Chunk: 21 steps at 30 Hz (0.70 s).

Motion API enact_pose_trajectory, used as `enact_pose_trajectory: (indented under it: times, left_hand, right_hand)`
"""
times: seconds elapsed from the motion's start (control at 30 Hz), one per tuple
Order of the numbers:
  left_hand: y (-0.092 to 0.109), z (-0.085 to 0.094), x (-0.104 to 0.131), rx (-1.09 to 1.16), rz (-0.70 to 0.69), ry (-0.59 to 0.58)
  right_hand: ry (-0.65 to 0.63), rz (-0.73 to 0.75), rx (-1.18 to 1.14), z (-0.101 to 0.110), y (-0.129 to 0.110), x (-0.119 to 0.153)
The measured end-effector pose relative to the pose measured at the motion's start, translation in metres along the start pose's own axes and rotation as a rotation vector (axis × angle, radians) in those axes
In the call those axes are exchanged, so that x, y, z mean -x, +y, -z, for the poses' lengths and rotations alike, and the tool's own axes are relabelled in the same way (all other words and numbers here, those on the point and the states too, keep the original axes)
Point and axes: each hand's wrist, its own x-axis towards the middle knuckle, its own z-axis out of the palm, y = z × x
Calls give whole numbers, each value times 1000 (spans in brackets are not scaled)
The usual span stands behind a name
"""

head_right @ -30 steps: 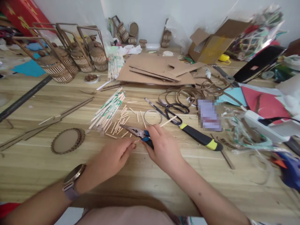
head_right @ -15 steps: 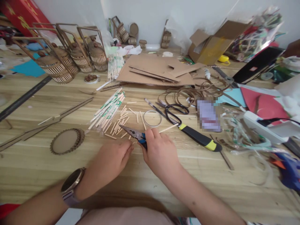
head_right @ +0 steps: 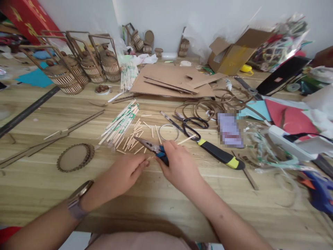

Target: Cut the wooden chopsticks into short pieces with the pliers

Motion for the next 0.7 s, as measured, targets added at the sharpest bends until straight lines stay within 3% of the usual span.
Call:
enact_pose_trajectory:
  times: [0.13,0.27,0.43,0.7]
  left_hand:
    - [-11,8,-3,540,-11,-93]
    - [-10,1,-6,930,129,-77]
    - [-5,-7,-6,1026,195,-132]
    - [-4,-9,-7,1085,175,-180]
  right_hand:
    - [-15,49,-408,18,17,-2]
    - [27,86,-414,25,13,4]
    - [-73,235,-434,14,1,7]
    - [-118,226,-483,3,1,6]
